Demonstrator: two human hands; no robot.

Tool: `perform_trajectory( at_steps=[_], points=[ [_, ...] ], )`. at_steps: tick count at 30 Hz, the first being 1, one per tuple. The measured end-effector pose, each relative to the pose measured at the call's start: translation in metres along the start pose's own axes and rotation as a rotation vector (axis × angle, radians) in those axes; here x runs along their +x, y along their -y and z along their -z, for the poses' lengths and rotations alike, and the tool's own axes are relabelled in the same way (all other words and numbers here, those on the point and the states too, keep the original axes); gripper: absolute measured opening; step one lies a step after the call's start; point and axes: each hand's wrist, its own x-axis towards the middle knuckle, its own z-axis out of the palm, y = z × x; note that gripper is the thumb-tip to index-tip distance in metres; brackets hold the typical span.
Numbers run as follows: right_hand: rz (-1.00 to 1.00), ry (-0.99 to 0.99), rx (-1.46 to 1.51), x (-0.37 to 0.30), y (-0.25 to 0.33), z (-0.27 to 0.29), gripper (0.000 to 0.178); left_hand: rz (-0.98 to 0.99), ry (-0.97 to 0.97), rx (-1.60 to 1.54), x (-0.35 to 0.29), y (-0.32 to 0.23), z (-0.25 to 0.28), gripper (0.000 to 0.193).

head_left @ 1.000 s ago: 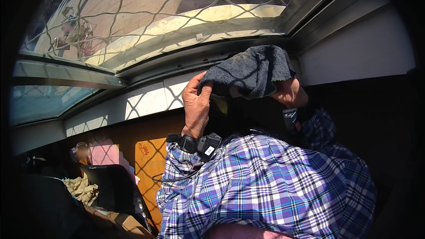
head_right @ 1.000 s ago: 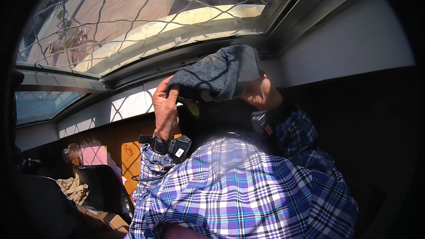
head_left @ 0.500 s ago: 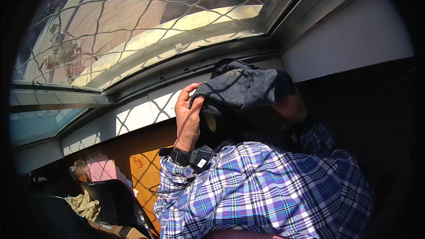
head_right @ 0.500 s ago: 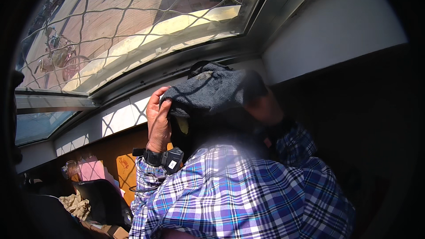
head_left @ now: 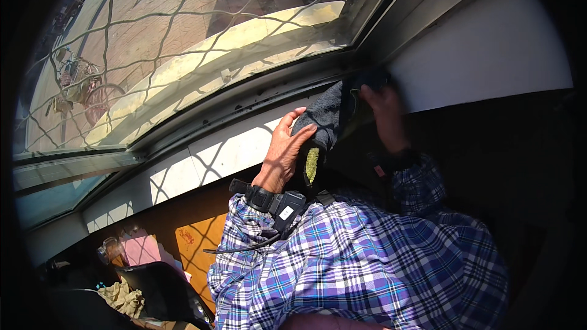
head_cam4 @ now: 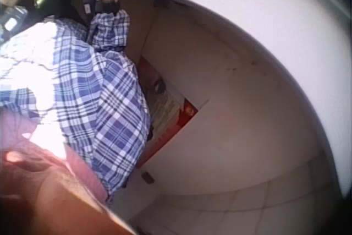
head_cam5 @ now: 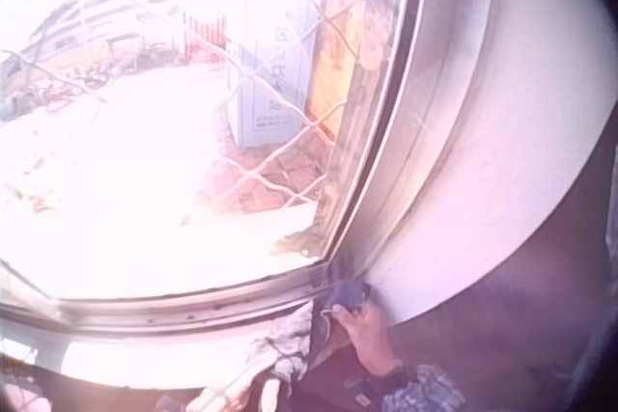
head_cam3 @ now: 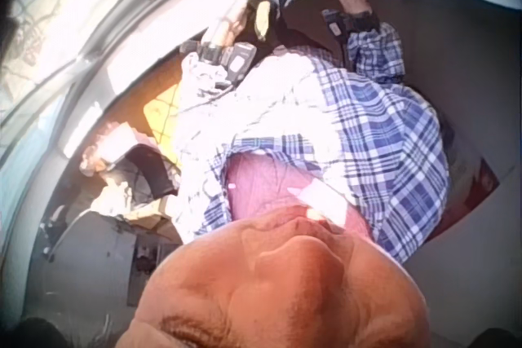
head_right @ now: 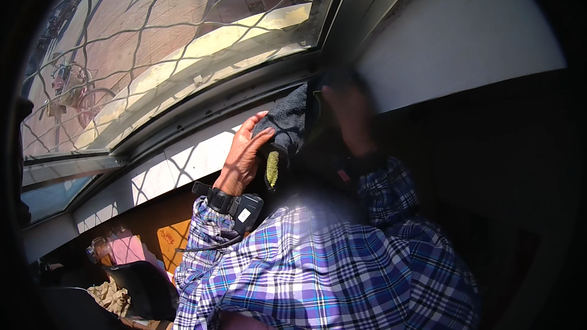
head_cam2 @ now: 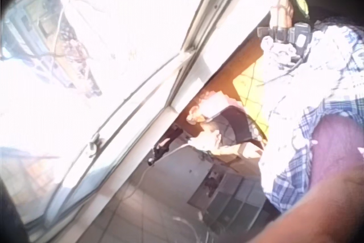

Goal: The person wipes a window sill with a cloth, then walks to a room with several basins, rinses the cloth in a purple basin, and wrings it out. Another person is seen cleaning a glass door in the background.

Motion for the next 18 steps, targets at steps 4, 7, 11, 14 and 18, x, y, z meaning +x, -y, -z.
perform_trajectory(
  at_steps=[4, 7, 11, 14, 18],
  points=[
    [-0.085, 0.016, -0.390, 0.021, -0.015, -0.003, 0.029, -0.104, -0.024, 0.064, 0.002, 0.003, 0.008, 0.073],
    [-0.063, -0.040, -0.443, 0.020, 0.007, 0.011, 0.032, -0.125, -0.022, 0.097, 0.000, -0.002, 0.014, 0.066],
    [0.149, -0.002, -0.764, -0.008, 0.057, 0.015, 0.030, -0.117, -0.034, 0.060, 0.004, -0.004, 0.013, 0.052],
    [0.094, 0.274, -0.515, -0.032, 0.077, -0.008, 0.033, -0.171, -0.010, 0.045, 0.008, -0.005, 0.009, 0.046],
    [0.245, 0.409, -0.304, -0.043, 0.070, -0.039, 0.033, -0.140, 0.018, 0.091, 0.010, -0.010, 0.006, 0.041]
  ],
)
